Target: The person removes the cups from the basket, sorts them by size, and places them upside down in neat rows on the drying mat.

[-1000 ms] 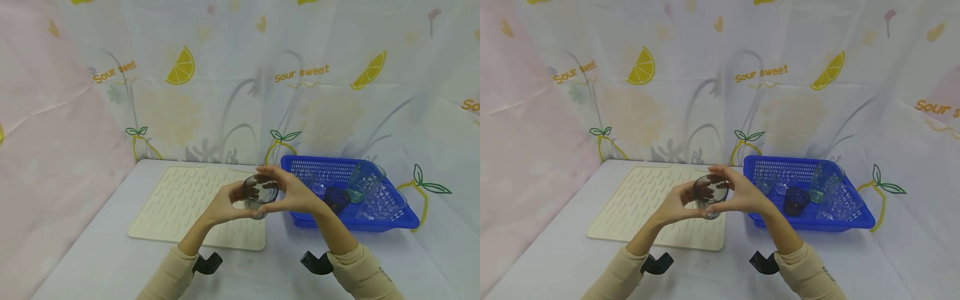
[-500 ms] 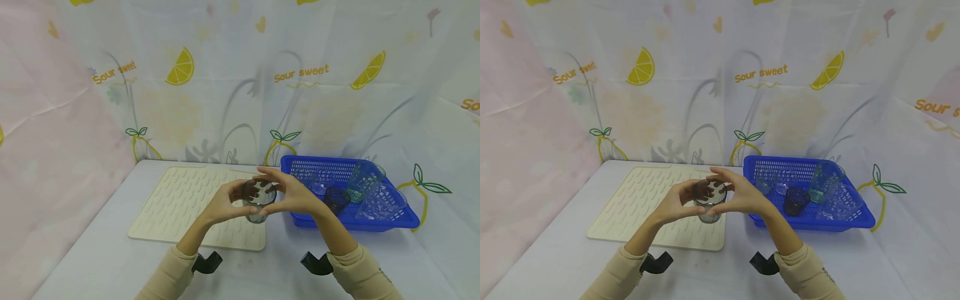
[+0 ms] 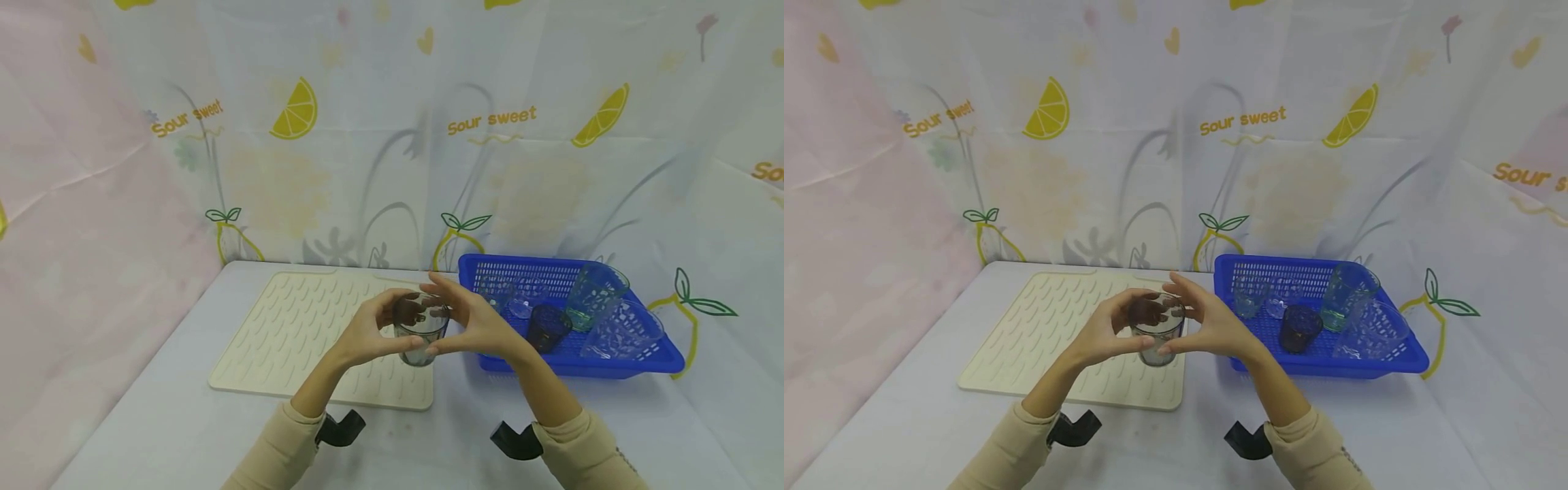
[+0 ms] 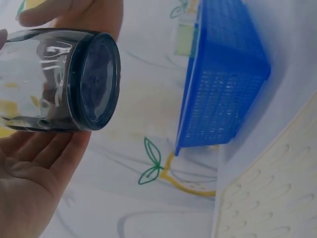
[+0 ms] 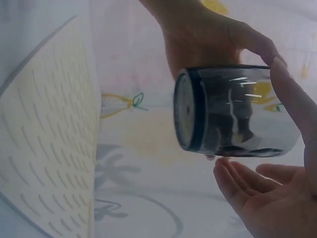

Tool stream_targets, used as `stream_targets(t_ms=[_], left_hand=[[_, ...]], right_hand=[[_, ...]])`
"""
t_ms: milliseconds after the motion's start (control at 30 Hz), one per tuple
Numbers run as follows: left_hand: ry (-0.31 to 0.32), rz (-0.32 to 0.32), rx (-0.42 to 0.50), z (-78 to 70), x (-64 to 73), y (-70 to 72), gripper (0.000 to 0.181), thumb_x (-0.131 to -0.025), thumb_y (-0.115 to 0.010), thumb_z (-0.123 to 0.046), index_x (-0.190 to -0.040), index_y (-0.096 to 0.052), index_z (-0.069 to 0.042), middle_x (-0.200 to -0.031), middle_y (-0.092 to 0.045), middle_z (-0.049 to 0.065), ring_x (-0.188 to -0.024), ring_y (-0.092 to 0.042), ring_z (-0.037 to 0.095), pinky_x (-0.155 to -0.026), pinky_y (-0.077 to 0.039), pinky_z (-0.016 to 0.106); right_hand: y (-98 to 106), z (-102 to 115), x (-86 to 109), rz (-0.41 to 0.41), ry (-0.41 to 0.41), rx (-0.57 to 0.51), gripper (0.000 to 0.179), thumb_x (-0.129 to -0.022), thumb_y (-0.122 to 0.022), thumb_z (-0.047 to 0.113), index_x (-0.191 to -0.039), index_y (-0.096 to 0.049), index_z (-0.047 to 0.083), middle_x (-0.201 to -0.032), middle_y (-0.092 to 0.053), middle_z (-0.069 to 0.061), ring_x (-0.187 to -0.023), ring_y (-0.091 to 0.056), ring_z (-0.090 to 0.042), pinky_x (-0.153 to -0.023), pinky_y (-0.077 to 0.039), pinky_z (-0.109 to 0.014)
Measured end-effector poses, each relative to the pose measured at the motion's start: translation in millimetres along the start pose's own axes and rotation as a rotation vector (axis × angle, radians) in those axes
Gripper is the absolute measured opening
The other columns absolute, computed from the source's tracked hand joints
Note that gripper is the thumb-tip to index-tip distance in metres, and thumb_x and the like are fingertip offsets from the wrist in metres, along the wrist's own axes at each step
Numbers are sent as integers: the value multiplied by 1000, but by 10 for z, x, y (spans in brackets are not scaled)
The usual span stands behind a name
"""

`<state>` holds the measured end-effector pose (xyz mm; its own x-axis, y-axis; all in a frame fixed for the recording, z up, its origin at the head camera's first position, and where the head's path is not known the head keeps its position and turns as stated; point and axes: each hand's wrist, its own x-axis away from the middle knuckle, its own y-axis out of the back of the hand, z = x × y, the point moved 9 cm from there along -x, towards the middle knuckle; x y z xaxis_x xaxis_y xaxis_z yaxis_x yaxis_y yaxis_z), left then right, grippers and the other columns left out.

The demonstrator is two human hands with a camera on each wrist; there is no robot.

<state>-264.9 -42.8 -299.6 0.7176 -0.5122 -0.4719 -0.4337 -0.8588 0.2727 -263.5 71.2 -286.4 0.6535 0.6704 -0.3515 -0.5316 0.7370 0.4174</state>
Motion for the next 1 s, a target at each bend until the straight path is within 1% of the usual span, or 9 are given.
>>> stream_targets(t_ms=[33,133,267,333,467,567,700,800,1000], left_hand=[[-6,-3,-5,-9,0,6,67,-80,-74,-31,-129,-47,5,-115,-60,22,-100,-61,36,-89,-53,35],[-18,-19,-16,-26,0,28,66,-80,-74,-31,-129,-47,5,-117,-59,20,-100,-62,34,-89,-53,34],[-17,-36,-8,-33,-11,40,68,-79,-75,-31,-130,-47,5,-118,-59,20,-101,-62,31,-90,-52,34],[-21,-37,8,-36,-16,39,69,-79,-75,-31,-129,-47,6,-117,-59,21,-102,-62,32,-91,-52,35],[-35,-31,46,-47,-20,33,69,-79,-76,-31,-128,-46,8,-115,-60,24,-104,-61,35,-92,-51,37],[-35,-30,63,-53,-19,33,69,-78,-77,-27,-128,-46,8,-116,-60,24,-105,-61,35,-92,-51,37],[-44,-15,79,-71,-19,31,67,-78,-78,-21,-130,-46,7,-118,-59,24,-106,-61,36,-94,-50,38],[-50,1,80,-76,-19,33,69,-78,-78,-24,-131,-46,7,-119,-56,27,-108,-60,37,-95,-50,37],[-31,26,62,-43,-4,44,73,-80,-76,-32,-130,-45,10,-121,-56,27,-109,-59,40,-94,-50,35]], right_hand=[[-29,-41,13,8,-3,-23,101,-73,-82,15,-148,-16,-4,-143,-36,-28,-126,-44,-39,-101,-45,-34],[-130,-158,41,37,7,-102,93,-74,-81,12,-144,-24,-8,-137,-43,-30,-123,-49,-30,-99,-46,-30],[-242,-285,54,49,41,-201,76,-76,-79,8,-135,-36,-12,-128,-51,-28,-113,-57,-17,-94,-50,-30],[-284,-348,61,36,37,-249,75,-76,-78,7,-135,-36,-12,-126,-54,-23,-111,-59,-15,-92,-51,-31],[-360,-449,86,-1,0,-322,75,-77,-78,8,-135,-35,-13,-120,-59,-7,-105,-61,-15,-88,-53,-29],[-383,-492,109,-30,-22,-343,70,-78,-77,8,-132,-39,-16,-117,-61,-3,-102,-62,-16,-86,-54,-28],[-361,-525,140,-52,-42,-353,65,-77,-77,6,-128,-43,-15,-119,-60,-12,-102,-62,-18,-85,-54,-29],[-324,-549,171,-53,-60,-357,64,-76,-77,4,-128,-43,-14,-121,-58,-15,-102,-62,-18,-85,-55,-30],[-226,-569,236,-32,-73,-335,63,-77,-76,3,-127,-43,-16,-113,-64,-6,-98,-63,-17,-82,-55,-27]])
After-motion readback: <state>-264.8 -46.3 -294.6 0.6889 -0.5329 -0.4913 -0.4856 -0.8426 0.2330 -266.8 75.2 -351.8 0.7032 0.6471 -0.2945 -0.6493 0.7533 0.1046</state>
